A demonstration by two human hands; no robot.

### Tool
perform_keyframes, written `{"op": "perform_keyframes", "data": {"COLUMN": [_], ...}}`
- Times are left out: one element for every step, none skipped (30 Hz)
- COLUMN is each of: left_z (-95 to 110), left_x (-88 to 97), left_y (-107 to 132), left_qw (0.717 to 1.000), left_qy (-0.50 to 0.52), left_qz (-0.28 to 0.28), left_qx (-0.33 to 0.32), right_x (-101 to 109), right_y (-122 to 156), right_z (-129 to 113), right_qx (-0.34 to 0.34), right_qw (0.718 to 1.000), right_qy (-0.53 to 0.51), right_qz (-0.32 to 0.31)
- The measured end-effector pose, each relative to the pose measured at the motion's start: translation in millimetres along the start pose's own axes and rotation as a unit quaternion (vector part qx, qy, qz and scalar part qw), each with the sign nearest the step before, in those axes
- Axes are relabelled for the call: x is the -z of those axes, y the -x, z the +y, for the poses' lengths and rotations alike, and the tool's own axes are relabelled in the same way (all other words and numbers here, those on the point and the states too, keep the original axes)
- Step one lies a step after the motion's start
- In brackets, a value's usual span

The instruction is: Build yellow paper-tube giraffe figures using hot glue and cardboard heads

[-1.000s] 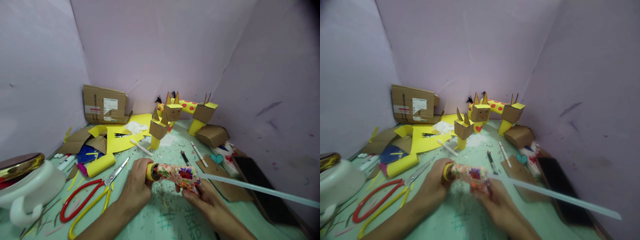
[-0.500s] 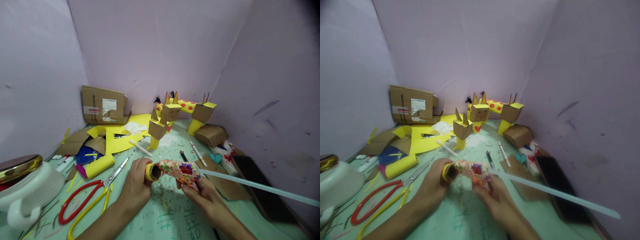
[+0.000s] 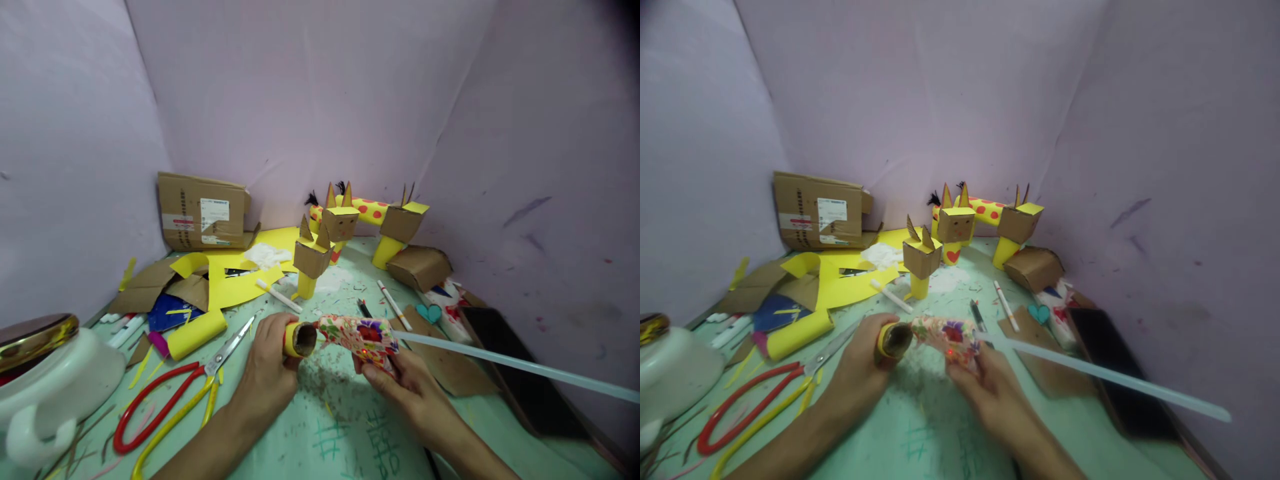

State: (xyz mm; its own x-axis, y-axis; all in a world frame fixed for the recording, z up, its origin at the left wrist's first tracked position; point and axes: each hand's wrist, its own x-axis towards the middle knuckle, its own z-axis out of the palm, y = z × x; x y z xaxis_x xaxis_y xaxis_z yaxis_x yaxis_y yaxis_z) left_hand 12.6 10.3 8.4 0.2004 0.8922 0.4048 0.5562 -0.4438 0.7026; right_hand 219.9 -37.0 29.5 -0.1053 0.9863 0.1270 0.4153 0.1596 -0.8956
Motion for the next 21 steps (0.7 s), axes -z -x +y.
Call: {"op": "perform_keyframes", "data": {"left_z": [0.1, 0.2, 0.3, 0.4, 0.4, 0.4, 0.3, 0.2, 0.1, 0.0, -0.2, -0.4, -0.5, -0.6, -0.6, -0.6, -0.4, 0.0, 0.6, 1.2, 1.9], "left_x": [0.4, 0.7, 1.1, 1.4, 1.6, 1.7, 1.7, 1.7, 1.6, 1.6, 1.5, 1.5, 1.5, 1.7, 2.1, 2.5, 3.2, 3.9, 4.7, 5.4, 6.0], "left_y": [-0.3, -0.4, -0.4, -0.4, -0.3, -0.4, -0.6, -0.8, -1.2, -1.6, -1.9, -2.2, -2.4, -2.6, -2.7, -2.8, -2.9, -3.1, -3.5, -3.9, -4.4], "left_qw": [1.000, 1.000, 1.000, 1.000, 1.000, 1.000, 1.000, 1.000, 1.000, 1.000, 1.000, 1.000, 1.000, 1.000, 1.000, 0.999, 0.999, 0.999, 0.999, 0.999, 0.999], "left_qy": [0.001, 0.002, 0.003, 0.003, 0.004, 0.004, 0.004, 0.003, 0.001, 0.001, 0.001, 0.001, 0.001, 0.000, -0.001, -0.002, -0.001, 0.000, 0.002, 0.004, 0.005], "left_qz": [0.000, 0.001, 0.002, 0.002, 0.003, 0.003, 0.005, 0.008, 0.010, 0.012, 0.013, 0.013, 0.013, 0.013, 0.013, 0.013, 0.014, 0.016, 0.018, 0.018, 0.018], "left_qx": [0.002, 0.003, 0.003, 0.003, 0.003, 0.004, 0.006, 0.010, 0.013, 0.016, 0.018, 0.020, 0.023, 0.025, 0.027, 0.029, 0.030, 0.030, 0.030, 0.030, 0.030], "right_x": [0.1, 0.1, 0.1, 0.1, 0.2, 0.2, 0.3, 0.4, 0.6, 0.6, 0.6, 0.6, 0.4, 0.3, 0.1, 0.0, -0.1, -0.2, -0.2, -0.2, -0.2], "right_y": [-0.2, -0.4, -0.5, -0.6, -0.7, -0.7, -0.6, -0.6, -0.6, -0.6, -0.7, -0.8, -0.9, -1.0, -1.1, -1.1, -1.0, -0.8, -0.6, -0.3, 0.0], "right_z": [-0.3, -0.6, -0.7, -0.7, -0.5, -0.1, 0.5, 1.2, 1.9, 2.3, 2.4, 2.1, 1.5, 0.6, -0.5, -1.7, -2.8, -3.8, -4.6, -5.2, -5.5], "right_qx": [-0.001, -0.001, -0.001, -0.002, -0.002, -0.001, 0.000, 0.002, 0.003, 0.002, -0.001, -0.005, -0.010, -0.015, -0.019, -0.022, -0.023, -0.025, -0.026, -0.026, -0.028], "right_qw": [1.000, 1.000, 1.000, 1.000, 1.000, 1.000, 1.000, 1.000, 1.000, 1.000, 1.000, 1.000, 1.000, 1.000, 1.000, 1.000, 1.000, 1.000, 0.999, 0.999, 0.999], "right_qy": [0.000, 0.001, 0.001, -0.001, -0.003, -0.005, -0.006, -0.007, -0.007, -0.007, -0.007, -0.007, -0.008, -0.009, -0.009, -0.010, -0.012, -0.014, -0.018, -0.023, -0.028], "right_qz": [0.000, 0.000, 0.001, 0.001, 0.000, -0.001, -0.002, -0.003, -0.004, -0.003, -0.002, -0.002, -0.003, -0.004, -0.005, -0.005, -0.006, -0.008, -0.011, -0.014, -0.017]}}
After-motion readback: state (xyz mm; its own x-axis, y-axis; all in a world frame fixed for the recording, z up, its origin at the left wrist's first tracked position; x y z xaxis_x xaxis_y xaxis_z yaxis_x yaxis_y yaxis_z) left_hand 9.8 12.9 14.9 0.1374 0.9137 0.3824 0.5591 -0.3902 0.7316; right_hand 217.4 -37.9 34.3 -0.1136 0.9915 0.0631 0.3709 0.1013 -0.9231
